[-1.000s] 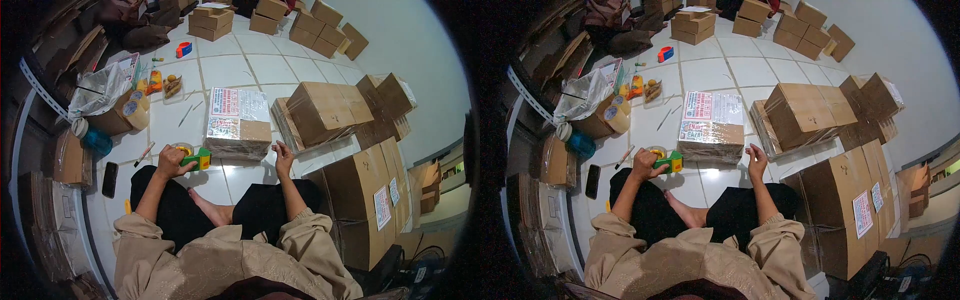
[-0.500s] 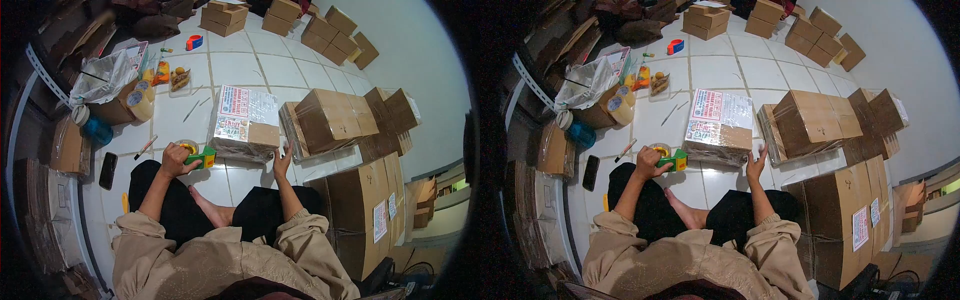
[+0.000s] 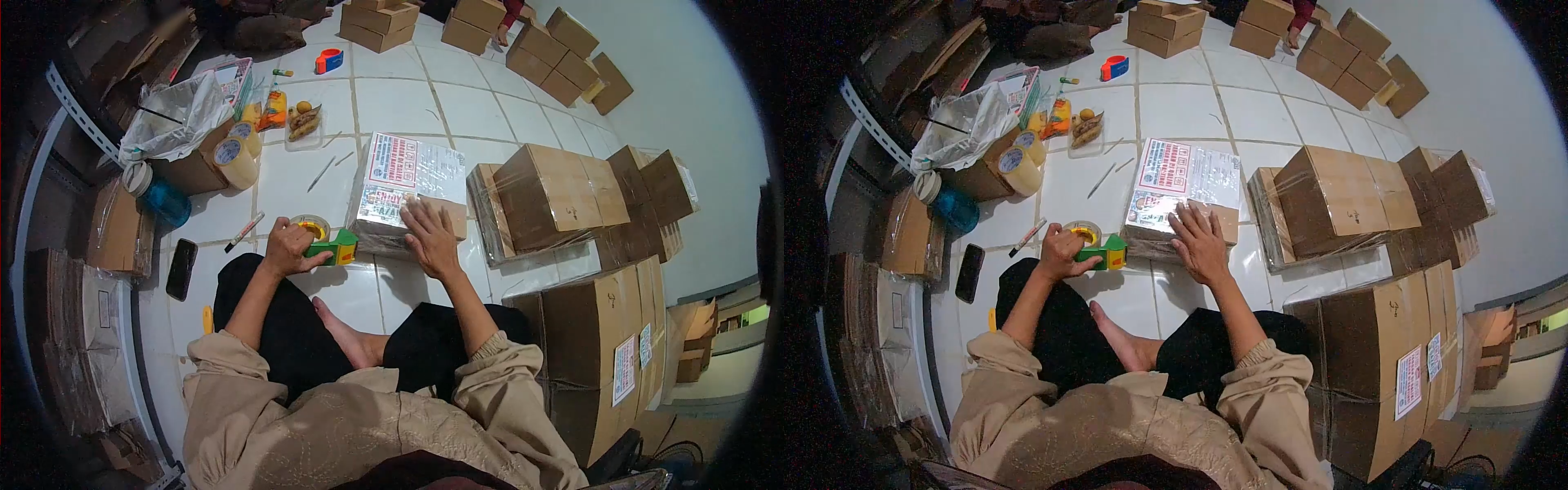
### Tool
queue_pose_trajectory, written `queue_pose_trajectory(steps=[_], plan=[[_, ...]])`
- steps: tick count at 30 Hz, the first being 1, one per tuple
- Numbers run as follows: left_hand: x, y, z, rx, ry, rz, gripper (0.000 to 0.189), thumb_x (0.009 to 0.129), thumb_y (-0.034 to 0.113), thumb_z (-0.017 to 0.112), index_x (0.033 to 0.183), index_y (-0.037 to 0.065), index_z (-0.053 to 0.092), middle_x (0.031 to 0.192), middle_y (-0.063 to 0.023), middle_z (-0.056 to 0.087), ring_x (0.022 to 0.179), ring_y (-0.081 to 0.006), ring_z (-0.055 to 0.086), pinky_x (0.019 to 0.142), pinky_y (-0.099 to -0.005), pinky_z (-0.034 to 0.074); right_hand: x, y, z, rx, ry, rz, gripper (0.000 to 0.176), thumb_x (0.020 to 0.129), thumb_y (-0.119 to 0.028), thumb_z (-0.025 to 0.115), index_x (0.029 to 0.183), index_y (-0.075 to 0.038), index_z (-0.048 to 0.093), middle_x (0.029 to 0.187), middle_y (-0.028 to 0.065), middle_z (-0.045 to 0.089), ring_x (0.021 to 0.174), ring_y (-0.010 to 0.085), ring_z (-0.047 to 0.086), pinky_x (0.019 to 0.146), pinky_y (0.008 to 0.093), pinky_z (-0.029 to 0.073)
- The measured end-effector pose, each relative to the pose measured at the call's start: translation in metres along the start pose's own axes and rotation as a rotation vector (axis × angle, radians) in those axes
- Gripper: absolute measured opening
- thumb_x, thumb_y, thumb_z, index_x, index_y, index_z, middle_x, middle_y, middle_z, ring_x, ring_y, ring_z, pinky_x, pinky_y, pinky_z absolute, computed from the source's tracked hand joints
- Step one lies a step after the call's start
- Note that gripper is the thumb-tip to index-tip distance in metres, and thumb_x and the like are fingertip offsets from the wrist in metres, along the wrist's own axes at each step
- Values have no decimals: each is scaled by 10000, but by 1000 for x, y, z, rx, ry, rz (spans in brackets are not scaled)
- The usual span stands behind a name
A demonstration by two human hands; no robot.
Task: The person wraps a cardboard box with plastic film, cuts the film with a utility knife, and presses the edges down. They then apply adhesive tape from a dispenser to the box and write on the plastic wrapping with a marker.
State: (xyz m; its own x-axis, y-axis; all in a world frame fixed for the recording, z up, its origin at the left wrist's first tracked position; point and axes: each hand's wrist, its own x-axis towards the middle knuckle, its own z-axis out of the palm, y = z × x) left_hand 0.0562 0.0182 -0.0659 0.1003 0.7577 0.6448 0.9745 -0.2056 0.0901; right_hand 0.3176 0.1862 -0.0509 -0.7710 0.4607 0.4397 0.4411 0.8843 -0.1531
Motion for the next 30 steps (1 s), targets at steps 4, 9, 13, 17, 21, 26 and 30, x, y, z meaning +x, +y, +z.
queue_pose_trajectory(steps=[4, 9, 13, 17, 21, 26, 30], plan=[[-16, -50, -12, 137, -20, -6, 411, 629, 442, 684, 534, 106, 465, 483, -36, 448, 450, -201, 434, 554, -342, 312, 5, 1, -2, 14, -204, -51, 535, 833, -290, 493, 1327, -196, 312, 1384, 17, 288, 1273, 212, 258, 1038, 454, 179], [-2, -50, -16, 201, 17, -64, 406, 629, 438, 684, 526, 109, 470, 472, -39, 446, 445, -202, 442, 539, -344, 306, 9, -13, 6, -53, -178, -29, 555, 824, -299, 507, 1326, -165, 312, 1387, 62, 274, 1279, 250, 243, 1037, 469, 171], [10, -25, 4, 308, 53, -167, 394, 652, 439, 669, 537, 104, 496, 495, -47, 483, 463, -201, 469, 542, -351, 308, 46, -53, 20, 42, -141, -198, 511, 806, -285, 531, 1258, -92, 390, 1359, 112, 310, 1275, 267, 250, 1039, 472, 162], [15, -8, 11, 339, 63, -295, 369, 672, 429, 657, 579, 88, 554, 537, -61, 538, 494, -196, 506, 570, -361, 310, 71, -67, 58, 13, -197, -224, 414, 806, -192, 489, 1178, -13, 455, 1306, 107, 384, 1261, 233, 279, 1032, 461, 204], [9, -45, 25, 536, 83, -544, 411, 717, 469, 594, 600, 75, 608, 554, -105, 575, 521, -235, 552, 629, -373, 322, 68, -68, 79, -83, -113, -182, 362, 799, -164, 494, 1123, -2, 503, 1250, 113, 445, 1255, 239, 292, 1024, 461, 219], [3, -83, -23, 662, 80, -942, 491, 765, 516, 514, 623, 61, 629, 571, -155, 587, 523, -303, 557, 670, -394, 334, 76, -80, 78, -67, -53, -47, 419, 745, -103, 505, 1148, 8, 474, 1271, 143, 412, 1244, 251, 306, 1023, 464, 205], [-30, -57, -8, 481, -80, -1067, 570, 759, 557, 504, 679, 10, 640, 632, -185, 603, 605, -314, 576, 735, -386, 337, 109, -90, 87, -216, -21, 157, 497, 684, -76, 536, 1166, 14, 451, 1285, 200, 369, 1240, 290, 302, 1020, 506, 163]])
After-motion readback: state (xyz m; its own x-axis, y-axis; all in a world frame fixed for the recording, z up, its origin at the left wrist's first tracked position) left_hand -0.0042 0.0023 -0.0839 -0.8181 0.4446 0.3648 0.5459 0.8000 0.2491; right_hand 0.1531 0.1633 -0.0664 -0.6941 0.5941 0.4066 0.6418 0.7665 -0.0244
